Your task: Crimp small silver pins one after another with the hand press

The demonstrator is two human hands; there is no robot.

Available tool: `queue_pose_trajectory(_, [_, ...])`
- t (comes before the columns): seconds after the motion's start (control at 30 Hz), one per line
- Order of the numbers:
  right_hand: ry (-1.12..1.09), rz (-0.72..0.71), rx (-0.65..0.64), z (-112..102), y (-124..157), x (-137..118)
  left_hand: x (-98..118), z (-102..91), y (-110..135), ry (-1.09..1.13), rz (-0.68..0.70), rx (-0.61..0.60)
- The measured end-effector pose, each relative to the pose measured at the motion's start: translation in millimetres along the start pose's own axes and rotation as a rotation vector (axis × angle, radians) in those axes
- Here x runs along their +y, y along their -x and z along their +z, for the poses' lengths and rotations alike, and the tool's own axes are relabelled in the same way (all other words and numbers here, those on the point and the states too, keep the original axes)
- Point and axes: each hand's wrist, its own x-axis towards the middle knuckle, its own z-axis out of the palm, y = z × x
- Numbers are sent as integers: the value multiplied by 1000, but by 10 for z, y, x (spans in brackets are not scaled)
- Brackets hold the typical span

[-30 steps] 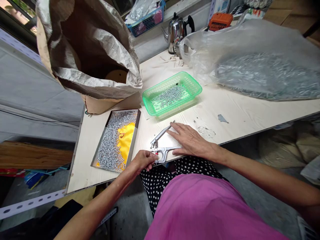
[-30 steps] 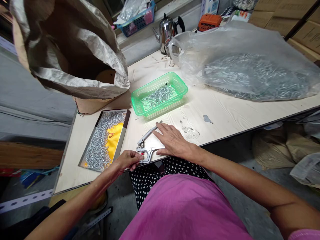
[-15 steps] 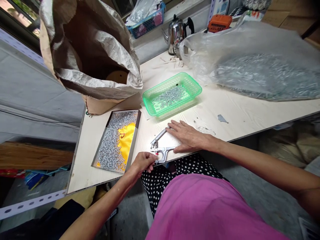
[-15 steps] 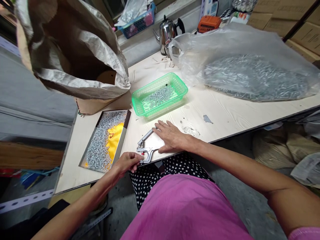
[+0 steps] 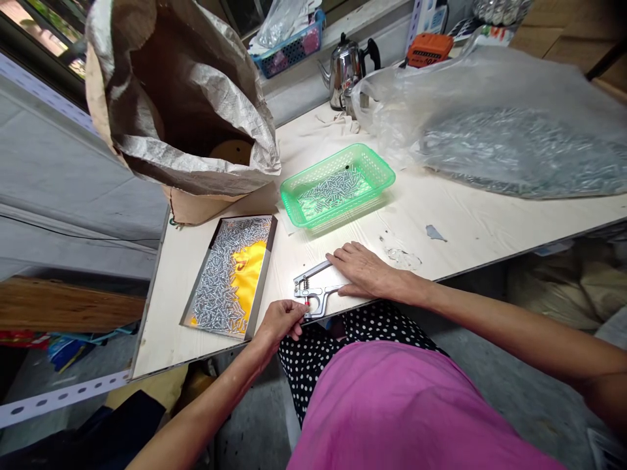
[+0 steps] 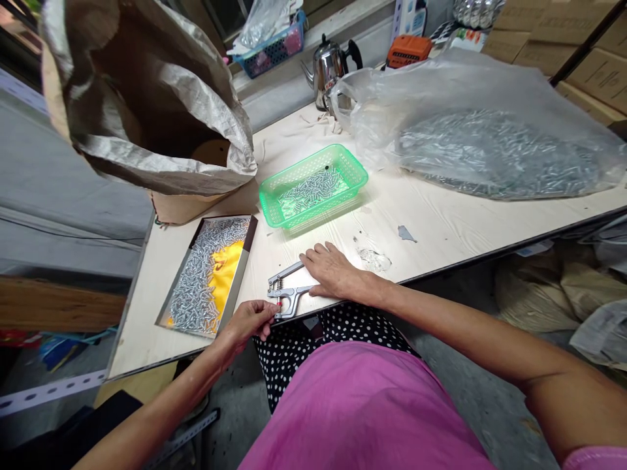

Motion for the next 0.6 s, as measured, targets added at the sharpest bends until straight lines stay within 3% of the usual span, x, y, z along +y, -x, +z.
queue_pose_trajectory(0.07, [-4,-9,-7,-26,10,-21,-35,-3,1,-52,-1,8])
queue_pose_trajectory(0.13, [-11,-7,-20,-52,19,-38,-62,-7,26,-189,83,94])
queue_pose_trajectory(0.23, [-22,0,-38,-79,27,-52,-42,2,93,-480,408,367])
queue_pose_trajectory(0.3, [-28,-1,-43,-82,23,-56,27,32,110,-629,624,461])
queue_pose_trajectory(0.47, [-32,8,-40,-28,-4,-67,298,168,-121,-876,961,360])
queue_pose_trajectory(0.6, [-76,25,6,25,46,-47,448,220,-366,-949,996,187])
